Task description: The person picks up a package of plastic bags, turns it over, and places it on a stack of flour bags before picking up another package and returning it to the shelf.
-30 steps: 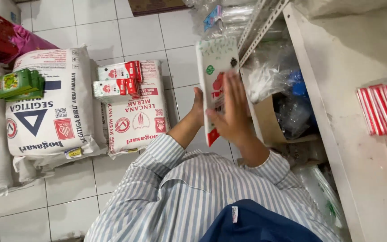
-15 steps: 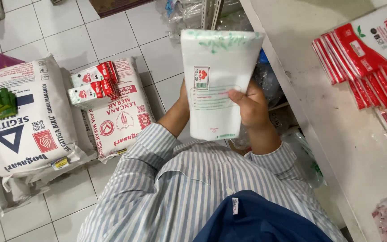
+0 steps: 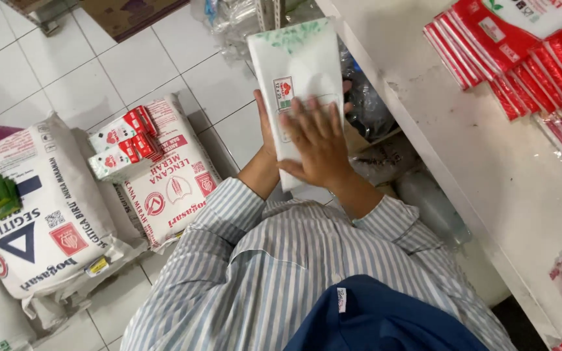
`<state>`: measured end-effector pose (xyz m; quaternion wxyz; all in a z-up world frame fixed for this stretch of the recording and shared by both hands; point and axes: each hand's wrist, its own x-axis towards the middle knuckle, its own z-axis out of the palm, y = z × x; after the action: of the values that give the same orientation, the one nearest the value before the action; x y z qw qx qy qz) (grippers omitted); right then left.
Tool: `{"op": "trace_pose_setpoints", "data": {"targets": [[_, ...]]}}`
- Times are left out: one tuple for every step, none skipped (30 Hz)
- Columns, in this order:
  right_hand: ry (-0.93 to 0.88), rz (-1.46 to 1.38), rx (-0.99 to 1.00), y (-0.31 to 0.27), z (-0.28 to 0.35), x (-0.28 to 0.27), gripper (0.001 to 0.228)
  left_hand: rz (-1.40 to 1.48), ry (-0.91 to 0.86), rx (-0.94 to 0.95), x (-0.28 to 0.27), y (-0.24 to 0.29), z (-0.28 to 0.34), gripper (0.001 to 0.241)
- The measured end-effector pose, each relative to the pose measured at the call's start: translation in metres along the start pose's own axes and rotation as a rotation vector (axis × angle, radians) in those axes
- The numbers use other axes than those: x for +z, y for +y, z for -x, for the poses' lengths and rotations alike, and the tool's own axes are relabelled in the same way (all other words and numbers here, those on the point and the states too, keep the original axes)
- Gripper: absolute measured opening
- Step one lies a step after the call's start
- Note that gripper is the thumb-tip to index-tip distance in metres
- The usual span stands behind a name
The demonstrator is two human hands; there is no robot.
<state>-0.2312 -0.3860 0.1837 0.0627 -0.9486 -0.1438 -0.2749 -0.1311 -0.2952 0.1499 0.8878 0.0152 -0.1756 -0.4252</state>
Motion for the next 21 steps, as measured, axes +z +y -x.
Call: {"op": "trace_pose_setpoints", "data": {"targets": [[0.000,0.011,0.100,0.019,-0.005,-0.003,0.091,-0.057,0.172,0.045,-0.011,0.001,-0.006,0.100],[-0.004,0.013,0.199,0.036,-0.008,-0.008,0.091,-0.035,0.164,0.025,-0.023,0.000,-0.006,0.103],[0.033,0.012,0.263,0.050,-0.013,-0.011,0.089,-0.014,0.156,0.004,-0.033,-0.003,-0.006,0.107],[0.073,0.021,0.342,0.063,-0.017,-0.017,0.087,0.011,0.146,-0.033,-0.040,-0.006,-0.009,0.111],[0.114,0.030,0.421,0.070,-0.018,-0.024,0.085,-0.058,0.106,-0.027,-0.044,-0.009,-0.010,0.108],[0.115,0.009,0.344,0.071,-0.021,-0.028,0.086,-0.125,0.052,-0.034,-0.044,-0.011,-0.017,0.105],[0.115,-0.012,0.266,0.068,-0.028,-0.027,0.087,-0.189,-0.005,-0.038,-0.041,-0.014,-0.024,0.102],[0.115,-0.030,0.189,0.066,-0.036,-0.028,0.087,-0.136,0.048,-0.076,-0.035,-0.018,-0.031,0.096],[0.045,0.033,0.223,0.069,-0.044,-0.030,0.088,-0.084,0.102,-0.113,-0.027,-0.020,-0.034,0.090],[-0.023,0.086,0.254,0.073,-0.053,-0.030,0.089,-0.040,0.161,-0.141,-0.022,-0.018,-0.039,0.086],[-0.092,0.137,0.285,0.080,-0.058,-0.032,0.090,-0.073,0.134,-0.185,-0.020,-0.015,-0.048,0.090],[-0.063,0.150,0.380,0.093,-0.061,-0.037,0.088,-0.107,0.104,-0.223,-0.020,-0.008,-0.059,0.095],[-0.032,0.163,0.474,0.108,-0.061,-0.044,0.086,-0.140,0.072,-0.260,-0.020,-0.002,-0.071,0.100],[-0.010,0.168,0.576,0.114,-0.057,-0.047,0.084,-0.168,0.059,-0.275,-0.018,0.003,-0.077,0.100],[0.070,0.131,0.575,0.113,-0.052,-0.047,0.085,-0.196,0.044,-0.289,-0.015,0.007,-0.085,0.099],[0.157,0.106,0.567,0.108,-0.047,-0.048,0.085,-0.224,0.017,-0.302,-0.011,0.012,-0.098,0.099],[0.244,0.082,0.556,0.100,-0.042,-0.049,0.086,-0.287,-0.034,-0.267,-0.004,0.015,-0.111,0.098],[0.250,-0.072,0.527,0.085,-0.038,-0.048,0.088,-0.347,-0.093,-0.227,0.002,0.017,-0.128,0.097],[0.257,-0.225,0.492,0.068,-0.038,-0.044,0.091,-0.404,-0.154,-0.185,0.008,0.017,-0.145,0.097],[0.266,-0.322,0.457,0.054,-0.039,-0.039,0.101,-0.512,-0.088,-0.208,0.012,0.020,-0.158,0.095],[0.276,-0.418,0.420,0.046,-0.040,-0.033,0.113,-0.621,-0.026,-0.230,0.014,0.025,-0.175,0.094]]}}
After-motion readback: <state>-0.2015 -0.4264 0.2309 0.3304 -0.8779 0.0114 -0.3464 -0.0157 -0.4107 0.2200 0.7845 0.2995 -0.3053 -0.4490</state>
